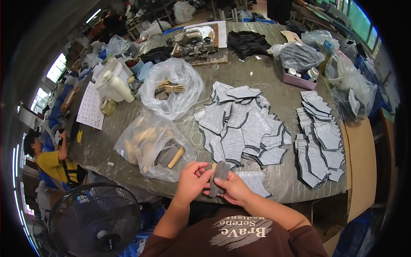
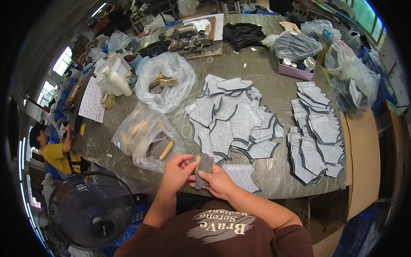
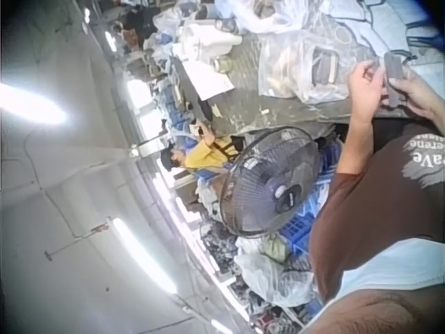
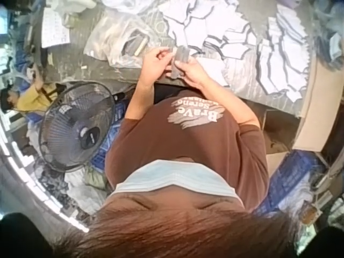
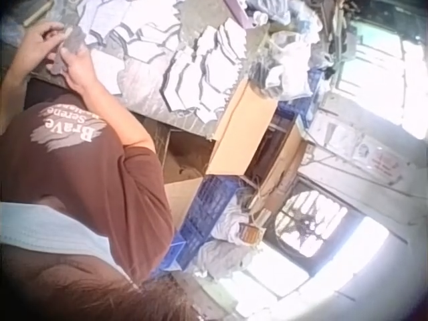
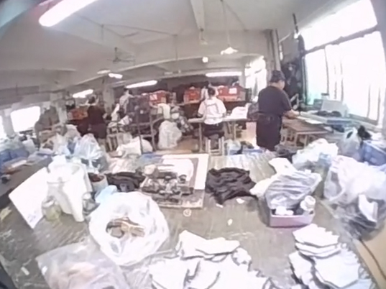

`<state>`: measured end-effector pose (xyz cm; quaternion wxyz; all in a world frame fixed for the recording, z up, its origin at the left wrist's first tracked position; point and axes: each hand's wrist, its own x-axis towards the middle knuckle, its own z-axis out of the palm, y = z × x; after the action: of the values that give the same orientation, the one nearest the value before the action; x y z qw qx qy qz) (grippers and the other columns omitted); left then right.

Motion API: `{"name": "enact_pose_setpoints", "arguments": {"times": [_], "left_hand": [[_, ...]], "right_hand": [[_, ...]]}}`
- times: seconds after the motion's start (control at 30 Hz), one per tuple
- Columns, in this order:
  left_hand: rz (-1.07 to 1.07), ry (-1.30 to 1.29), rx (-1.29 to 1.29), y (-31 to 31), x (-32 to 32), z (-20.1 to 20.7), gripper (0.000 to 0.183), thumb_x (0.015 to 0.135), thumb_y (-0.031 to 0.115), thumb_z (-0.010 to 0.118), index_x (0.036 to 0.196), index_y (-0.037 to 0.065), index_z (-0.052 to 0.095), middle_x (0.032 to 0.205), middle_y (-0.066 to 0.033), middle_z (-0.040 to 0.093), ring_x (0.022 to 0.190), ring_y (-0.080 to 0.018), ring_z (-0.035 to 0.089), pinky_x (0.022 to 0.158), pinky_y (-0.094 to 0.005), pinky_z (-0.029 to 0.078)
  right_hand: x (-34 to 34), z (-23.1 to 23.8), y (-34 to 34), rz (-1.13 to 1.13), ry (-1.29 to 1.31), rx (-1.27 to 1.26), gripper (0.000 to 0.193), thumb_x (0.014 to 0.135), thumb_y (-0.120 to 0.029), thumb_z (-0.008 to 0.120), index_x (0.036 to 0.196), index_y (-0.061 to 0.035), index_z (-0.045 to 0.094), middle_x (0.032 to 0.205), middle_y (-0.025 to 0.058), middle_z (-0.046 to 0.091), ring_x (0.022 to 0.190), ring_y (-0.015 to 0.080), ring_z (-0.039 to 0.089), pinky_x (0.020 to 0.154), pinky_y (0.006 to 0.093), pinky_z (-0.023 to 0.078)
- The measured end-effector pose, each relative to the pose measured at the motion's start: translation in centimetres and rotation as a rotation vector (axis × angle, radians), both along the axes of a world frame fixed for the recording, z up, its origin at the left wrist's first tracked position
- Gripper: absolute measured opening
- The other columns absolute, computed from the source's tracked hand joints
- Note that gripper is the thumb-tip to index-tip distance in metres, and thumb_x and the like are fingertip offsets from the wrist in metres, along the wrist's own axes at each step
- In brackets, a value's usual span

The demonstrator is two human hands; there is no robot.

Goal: Sorting and stacking pre-cut fabric shoe components on a workbench in a factory setting.

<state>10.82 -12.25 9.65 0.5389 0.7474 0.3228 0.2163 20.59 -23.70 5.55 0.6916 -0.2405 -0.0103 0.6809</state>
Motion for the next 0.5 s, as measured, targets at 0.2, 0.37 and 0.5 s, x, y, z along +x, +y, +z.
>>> {"name": "enact_pose_setpoints", "arguments": {"times": [0.2,0.37,0.5], "left_hand": [[-0.073,0.12,-0.416,0.0,0.1,-1.1,0.008,0.085,0.006,0.061,0.086,-0.002,0.06,0.075,-0.0028,0.06,0.062,-0.0054,0.056,0.053,-0.0178,0.045],[0.009,-0.048,-0.441,0.0,0.0,-1.7,0.009,0.088,0.008,0.057,0.085,0.0,0.056,0.071,-0.0053,0.062,0.059,-0.0077,0.058,0.05,-0.0207,0.047],[0.085,-0.053,-0.151,-0.8,0.4,0.2,0.008,0.088,0.006,0.055,0.083,-0.001,0.054,0.07,-0.0093,0.063,0.061,-0.0137,0.062,0.055,-0.0245,0.049]], "right_hand": [[-0.1,0.2,-0.4,-0.044,-0.108,-0.035,0.054,0.092,0.0,0.045,0.14,-0.0119,0.026,0.125,0.0131,0.047,0.101,0.0267,0.058,0.083,0.0414,0.054],[0.3,0.6,-0.3,-0.063,-0.111,-0.097,0.043,0.091,0.001,0.044,0.132,-0.0068,0.034,0.121,0.0135,0.05,0.099,0.0259,0.059,0.082,0.0395,0.054],[0.1,0.6,-0.1,-0.078,-0.111,-0.137,0.039,0.091,0.001,0.045,0.128,-0.0046,0.036,0.118,0.0143,0.052,0.098,0.0257,0.059,0.08,0.0386,0.054]]}}
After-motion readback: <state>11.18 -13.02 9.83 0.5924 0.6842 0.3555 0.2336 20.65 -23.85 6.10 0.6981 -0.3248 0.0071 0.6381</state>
